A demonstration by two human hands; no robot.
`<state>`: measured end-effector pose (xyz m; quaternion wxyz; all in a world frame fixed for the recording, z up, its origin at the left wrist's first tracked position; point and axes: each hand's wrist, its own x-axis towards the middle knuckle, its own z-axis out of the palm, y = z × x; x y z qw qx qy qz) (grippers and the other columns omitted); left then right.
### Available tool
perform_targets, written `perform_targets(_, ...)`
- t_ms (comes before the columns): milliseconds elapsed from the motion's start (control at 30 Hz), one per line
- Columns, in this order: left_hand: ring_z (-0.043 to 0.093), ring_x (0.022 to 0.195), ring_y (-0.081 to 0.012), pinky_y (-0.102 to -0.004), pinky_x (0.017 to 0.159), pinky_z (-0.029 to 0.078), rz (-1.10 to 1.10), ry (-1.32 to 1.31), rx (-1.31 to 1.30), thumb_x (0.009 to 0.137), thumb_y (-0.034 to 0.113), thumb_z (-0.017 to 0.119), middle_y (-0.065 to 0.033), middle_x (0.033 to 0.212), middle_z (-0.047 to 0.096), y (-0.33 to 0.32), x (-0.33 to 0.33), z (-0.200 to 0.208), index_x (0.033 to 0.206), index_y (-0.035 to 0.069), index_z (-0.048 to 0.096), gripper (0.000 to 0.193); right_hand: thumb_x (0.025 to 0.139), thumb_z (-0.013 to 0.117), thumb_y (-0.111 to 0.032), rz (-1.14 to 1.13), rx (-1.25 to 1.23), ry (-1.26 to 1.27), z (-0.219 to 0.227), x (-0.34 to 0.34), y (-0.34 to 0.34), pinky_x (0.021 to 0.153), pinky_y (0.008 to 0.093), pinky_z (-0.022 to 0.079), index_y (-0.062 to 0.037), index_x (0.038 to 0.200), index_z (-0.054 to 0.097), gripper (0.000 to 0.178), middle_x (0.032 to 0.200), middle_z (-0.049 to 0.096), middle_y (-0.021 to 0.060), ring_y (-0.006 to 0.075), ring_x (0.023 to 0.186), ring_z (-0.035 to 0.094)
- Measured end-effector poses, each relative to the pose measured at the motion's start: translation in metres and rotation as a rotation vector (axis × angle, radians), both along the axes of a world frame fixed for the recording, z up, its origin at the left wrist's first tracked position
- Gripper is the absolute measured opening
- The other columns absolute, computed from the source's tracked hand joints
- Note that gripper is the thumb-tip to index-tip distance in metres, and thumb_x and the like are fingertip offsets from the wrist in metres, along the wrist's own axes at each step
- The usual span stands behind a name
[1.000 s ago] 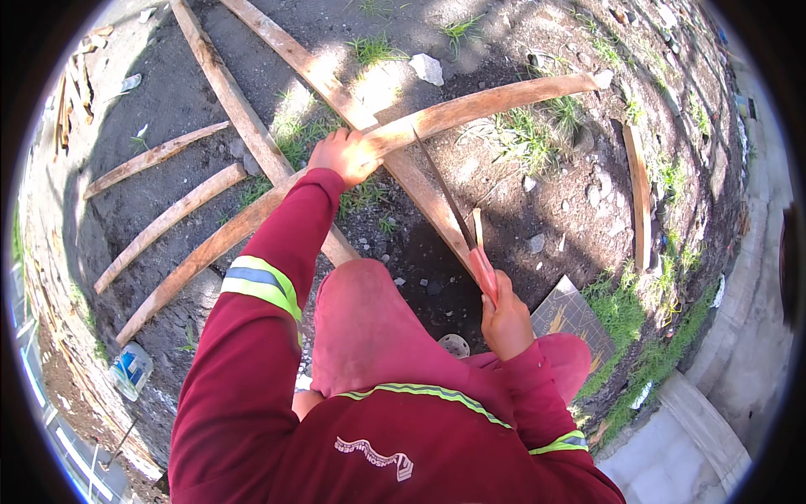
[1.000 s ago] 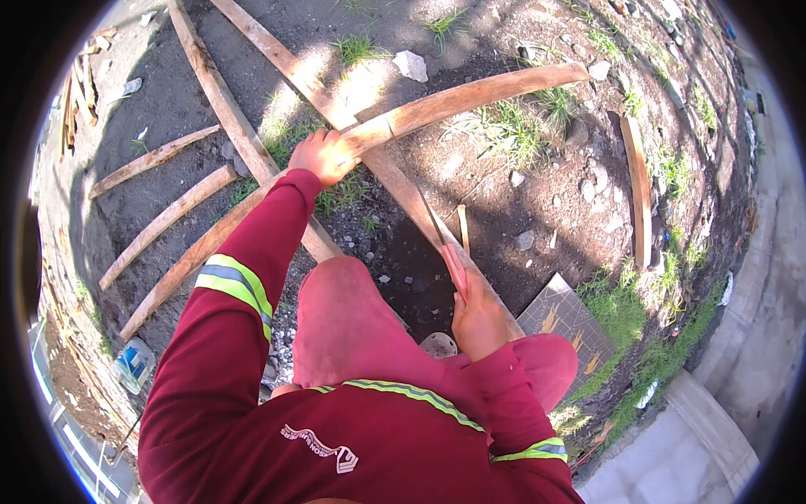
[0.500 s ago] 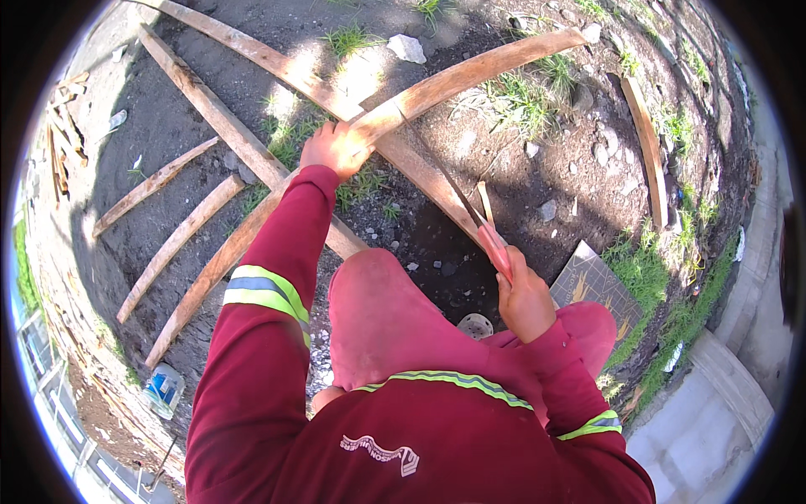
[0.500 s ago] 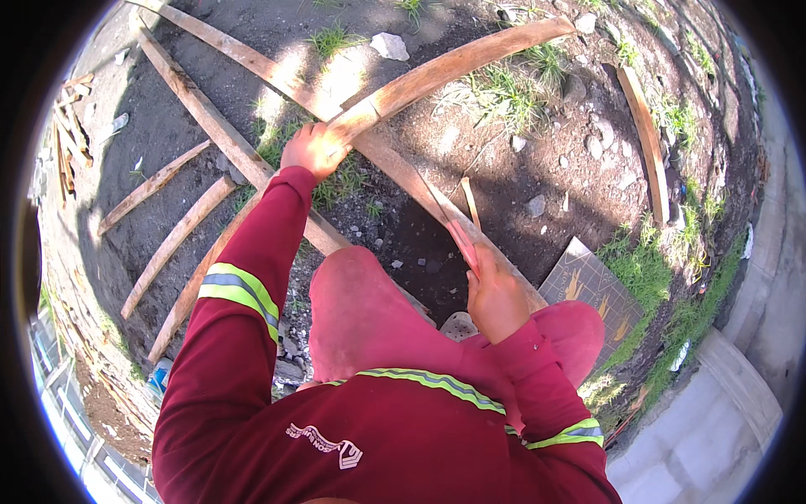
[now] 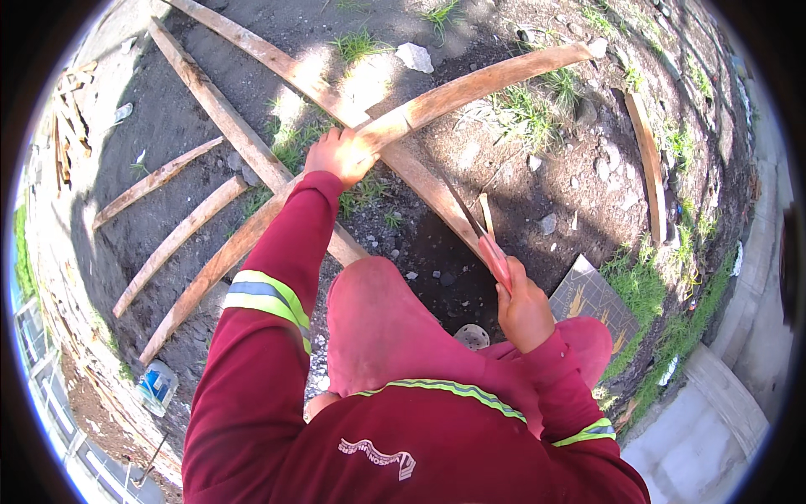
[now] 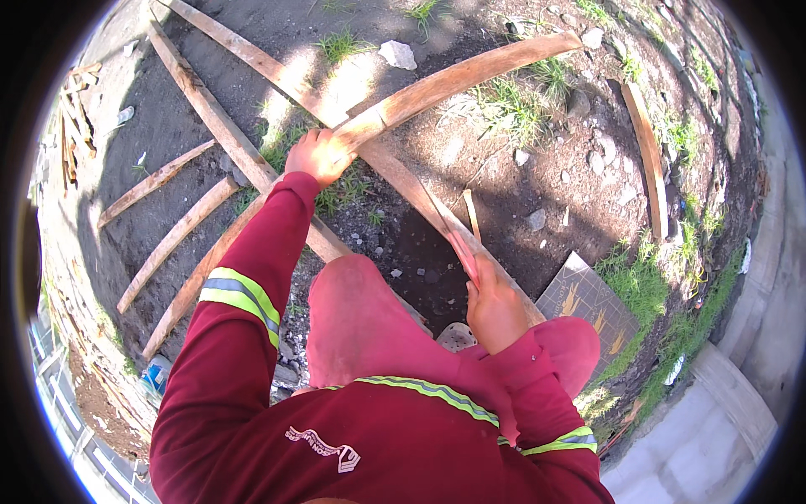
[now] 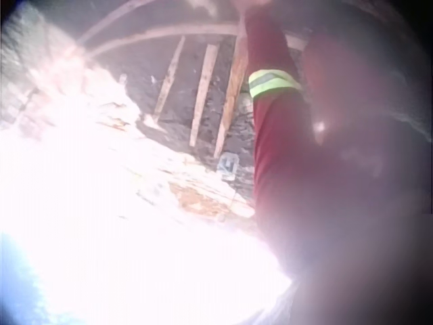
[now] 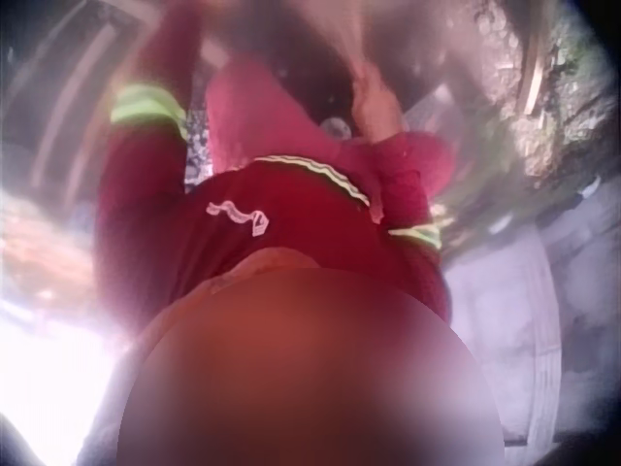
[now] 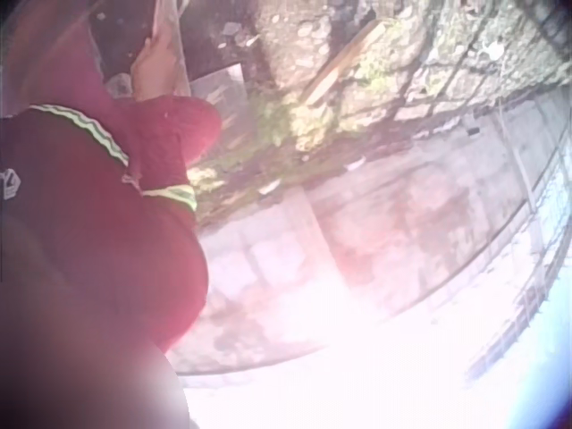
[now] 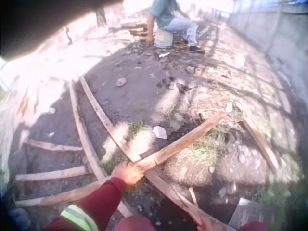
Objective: The person uses a hand saw to cut a wooden plank resting on other planks on the ground. After cutting, the person picks up a hammer and a tile and places the tile on the ground.
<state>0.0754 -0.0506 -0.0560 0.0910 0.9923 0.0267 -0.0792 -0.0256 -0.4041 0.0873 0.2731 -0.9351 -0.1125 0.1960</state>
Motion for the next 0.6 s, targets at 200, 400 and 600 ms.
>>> perform_targets(200, 0.061, 0.102, -0.0366, -0.0452, 0.086, 0.051, -0.02, -0.064, -0.007, 0.081, 0.053, 0.065, -0.0197, 0.109, 0.061, -0.002, -0.002, 0.007, 0.112, 0.002, 0.058, 0.061, 0.091, 0.053, -0.013, 0.036, 0.057, -0.072, -0.063, 0.077, 0.075, 0.065, 0.0557, 0.049, -0.007, 0.112, 0.045, 0.023, 0.077, 0.063, 0.0269, 0.0466, 0.074, 0.063)
perform_targets(400, 0.061, 0.101, -0.0363, -0.0448, 0.087, 0.051, -0.017, -0.014, -0.02, 0.081, 0.053, 0.066, -0.0196, 0.109, 0.061, 0.0, 0.001, 0.004, 0.111, 0.002, 0.058, 0.06, 0.088, 0.059, -0.013, -0.025, -0.061, 0.044, 0.011, 0.001, 0.005, 0.065, 0.0534, 0.051, -0.0073, 0.124, 0.043, 0.039, 0.085, 0.064, 0.0258, 0.0454, 0.077, 0.064)
perform_targets(600, 0.06, 0.105, -0.036, -0.0456, 0.09, 0.049, -0.003, -0.04, -0.036, 0.081, 0.055, 0.063, -0.0199, 0.11, 0.06, -0.001, -0.002, 0.004, 0.116, 0.002, 0.058, 0.064, 0.09, 0.056, -0.014, 0.035, -0.01, -0.014, -0.053, 0.064, 0.064, 0.068, 0.0541, 0.049, -0.0096, 0.125, 0.043, 0.037, 0.084, 0.064, 0.0282, 0.0478, 0.079, 0.062)
